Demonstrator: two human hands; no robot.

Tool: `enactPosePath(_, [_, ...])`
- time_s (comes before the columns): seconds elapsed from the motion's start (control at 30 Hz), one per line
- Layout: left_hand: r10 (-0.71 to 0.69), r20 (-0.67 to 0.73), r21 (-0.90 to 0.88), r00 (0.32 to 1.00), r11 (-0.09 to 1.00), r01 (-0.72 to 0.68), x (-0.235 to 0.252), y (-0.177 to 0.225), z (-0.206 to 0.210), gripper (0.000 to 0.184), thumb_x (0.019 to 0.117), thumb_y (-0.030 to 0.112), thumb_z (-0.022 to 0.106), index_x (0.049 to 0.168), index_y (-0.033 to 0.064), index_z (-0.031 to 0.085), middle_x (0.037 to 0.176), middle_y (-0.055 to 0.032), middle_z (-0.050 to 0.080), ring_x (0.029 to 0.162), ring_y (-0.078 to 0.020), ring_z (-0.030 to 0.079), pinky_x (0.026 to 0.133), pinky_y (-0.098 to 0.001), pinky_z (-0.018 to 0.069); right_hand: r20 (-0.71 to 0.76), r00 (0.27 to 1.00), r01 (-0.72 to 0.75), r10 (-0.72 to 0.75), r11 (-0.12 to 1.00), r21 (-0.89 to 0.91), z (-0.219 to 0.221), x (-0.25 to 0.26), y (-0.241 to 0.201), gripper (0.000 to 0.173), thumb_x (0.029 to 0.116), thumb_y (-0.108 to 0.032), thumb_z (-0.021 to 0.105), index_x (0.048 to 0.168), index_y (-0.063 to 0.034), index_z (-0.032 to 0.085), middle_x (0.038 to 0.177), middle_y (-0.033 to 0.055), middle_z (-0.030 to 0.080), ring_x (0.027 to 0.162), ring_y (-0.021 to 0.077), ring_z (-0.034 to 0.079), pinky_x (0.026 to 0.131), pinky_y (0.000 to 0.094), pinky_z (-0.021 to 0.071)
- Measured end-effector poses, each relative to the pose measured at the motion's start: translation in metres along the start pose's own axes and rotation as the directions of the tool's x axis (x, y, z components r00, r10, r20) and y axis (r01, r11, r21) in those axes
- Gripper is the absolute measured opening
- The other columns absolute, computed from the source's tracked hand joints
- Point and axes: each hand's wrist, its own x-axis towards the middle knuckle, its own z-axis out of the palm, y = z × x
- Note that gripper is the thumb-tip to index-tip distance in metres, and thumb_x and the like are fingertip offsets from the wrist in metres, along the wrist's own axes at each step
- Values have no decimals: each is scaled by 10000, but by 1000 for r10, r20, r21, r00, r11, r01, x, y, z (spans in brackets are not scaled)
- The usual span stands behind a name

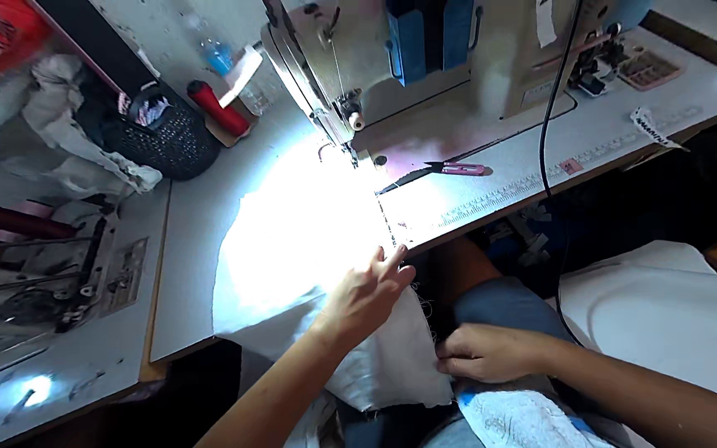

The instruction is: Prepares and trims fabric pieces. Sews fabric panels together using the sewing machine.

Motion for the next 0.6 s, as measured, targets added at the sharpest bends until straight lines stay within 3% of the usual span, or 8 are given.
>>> enactPosePath(0.07, [-14, 22, 6, 1000, 1000, 14, 0, 2, -2, 188, 973, 8, 561, 985, 119, 712, 1168, -115, 686, 853, -319, 674, 554, -410, 531, -251, 959, 56, -129, 959, -279, -20, 5, 6, 231, 996, -152, 576, 946, -20, 759, 819, 112, 730, 788, 236, 713, 752, 475, 574])
enactPosePath(0.13, [-23, 58, 15, 998, 1000, 22, 1, 3, -5, 196, 956, -13, 565, 991, 117, 706, 1207, -107, 679, 865, -322, 681, 548, -417, 536, -516, 792, 37, -326, 870, -493, -39, 23, 13, 194, 968, -127, 582, 965, -39, 754, 864, 94, 744, 836, 233, 722, 795, 439, 576])
enactPosePath(0.17, [-21, 66, 13, 998, 1000, 20, 1, 3, -6, 201, 941, -28, 573, 996, 113, 706, 1218, -116, 683, 868, -332, 689, 546, -425, 542, -576, 700, 18, -422, 817, -576, -49, 36, 16, 193, 962, -117, 588, 1005, -51, 764, 882, 83, 738, 846, 225, 708, 792, 410, 571])
enactPosePath(0.2, [-18, 69, 5, 997, 1000, 17, 2, 3, -7, 204, 936, -35, 577, 999, 110, 705, 1199, -125, 679, 866, -338, 688, 551, -430, 547, -582, 655, -1, -483, 768, -640, -59, 49, 18, 205, 948, -104, 600, 1057, -68, 769, 936, 82, 733, 894, 233, 695, 819, 408, 566])
enactPosePath(0.27, [-9, 70, 0, 998, 1000, 9, 3, 2, -7, 205, 921, -42, 587, 990, 112, 703, 1190, -130, 678, 887, -334, 689, 573, -428, 560, -516, 697, -5, -498, 716, -698, -79, 70, 15, 282, 921, -106, 625, 1174, -90, 748, 1144, 109, 714, 1079, 278, 667, 936, 466, 536])
enactPosePath(0.37, [9, 32, -23, 999, 1000, -8, 3, -2, -8, 196, 913, -29, 600, 974, 121, 710, 1174, -133, 678, 911, -332, 696, 590, -424, 574, -335, 844, 46, -419, 678, -733, -108, 93, 6, 360, 911, -153, 648, 1260, -106, 720, 1391, 97, 646, 1365, 271, 545, 1174, 465, 380])
enactPosePath(0.47, [42, -30, -46, 999, 998, -43, -1, -8, -4, 184, 925, -7, 586, 959, 135, 698, 1173, -127, 668, 917, -314, 687, 597, -402, 571, -135, 905, 168, -403, 632, -756, -125, 106, -4, 333, 911, -132, 673, 1236, -126, 741, 1392, 67, 656, 1404, 259, 507, 1196, 425, 343])
enactPosePath(0.6, [63, -92, -90, 994, 993, -72, -3, -17, -5, 197, 920, 6, 571, 952, 168, 680, 1146, -98, 649, 923, -260, 674, 613, -366, 563, -38, 917, 271, -397, 690, -671, -127, 107, -1, 267, 942, -169, 634, 1165, -92, 759, 1281, 67, 719, 1312, 238, 606, 1186, 465, 374])
